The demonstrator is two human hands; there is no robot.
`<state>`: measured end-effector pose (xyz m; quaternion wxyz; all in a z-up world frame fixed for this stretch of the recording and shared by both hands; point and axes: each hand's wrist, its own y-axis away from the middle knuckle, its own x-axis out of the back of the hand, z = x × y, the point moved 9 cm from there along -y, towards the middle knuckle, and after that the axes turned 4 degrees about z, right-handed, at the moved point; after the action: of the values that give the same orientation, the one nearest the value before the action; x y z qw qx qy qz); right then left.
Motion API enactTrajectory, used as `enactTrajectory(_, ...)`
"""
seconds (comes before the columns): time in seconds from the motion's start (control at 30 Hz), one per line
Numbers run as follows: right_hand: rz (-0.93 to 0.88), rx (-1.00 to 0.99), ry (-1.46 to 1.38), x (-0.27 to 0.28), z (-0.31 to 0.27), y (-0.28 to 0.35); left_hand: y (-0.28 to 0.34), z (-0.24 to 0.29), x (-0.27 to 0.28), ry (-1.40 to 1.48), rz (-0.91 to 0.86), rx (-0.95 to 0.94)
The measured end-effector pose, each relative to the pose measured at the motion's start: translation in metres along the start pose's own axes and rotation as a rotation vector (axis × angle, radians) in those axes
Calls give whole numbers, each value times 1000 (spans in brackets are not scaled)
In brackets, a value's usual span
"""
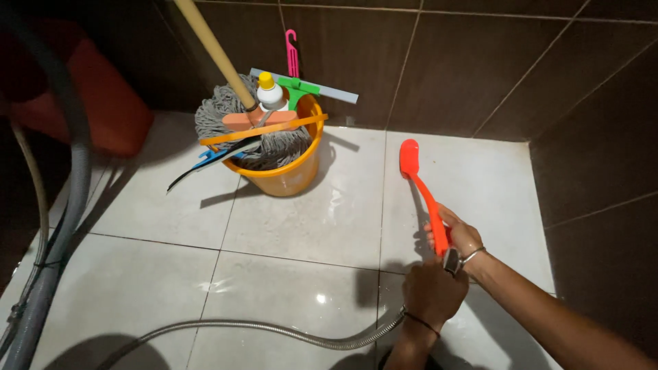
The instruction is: The person scrubs the tiled bathroom floor using a red brush and a handheld shower spray. They clean the area around the toilet base and the floor drain, moving water and debris toward the drain.
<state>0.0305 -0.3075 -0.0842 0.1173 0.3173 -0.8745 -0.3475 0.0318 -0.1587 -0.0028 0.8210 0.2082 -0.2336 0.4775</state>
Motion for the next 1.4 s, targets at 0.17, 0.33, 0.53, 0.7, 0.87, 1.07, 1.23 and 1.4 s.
enactTrajectory(0.17, 154, -85, 194, -4, -15, 35, -3, 7, 14, 31, 4, -53)
enactTrajectory(0.33, 73, 269, 650, 16, -24, 6, -5, 0, 19, 10, 126, -75)
enactTrajectory(0.53, 41, 231, 1086, -7, -53, 52, -11, -4, 12, -63, 70, -80)
enactTrajectory(0.7, -49, 402, 1569, -39, -57, 73, -18, -33, 13, 12, -14, 163)
enactTrajectory(0.87, -73, 251, 1699, -33, -57, 47, -26, -56, 5, 29, 25, 201)
enactTrajectory(1.07, 228, 174, 1595, 28, -113, 34, -23, -51, 21, 97, -45, 269)
enactTrajectory(1.23, 403, 139, 1732, 131, -90, 7, -19, -47, 14, 103, -86, 266)
enactTrajectory(1.4, 332, 325, 1711, 125, -43, 22, -12, -45, 8, 88, -171, 251)
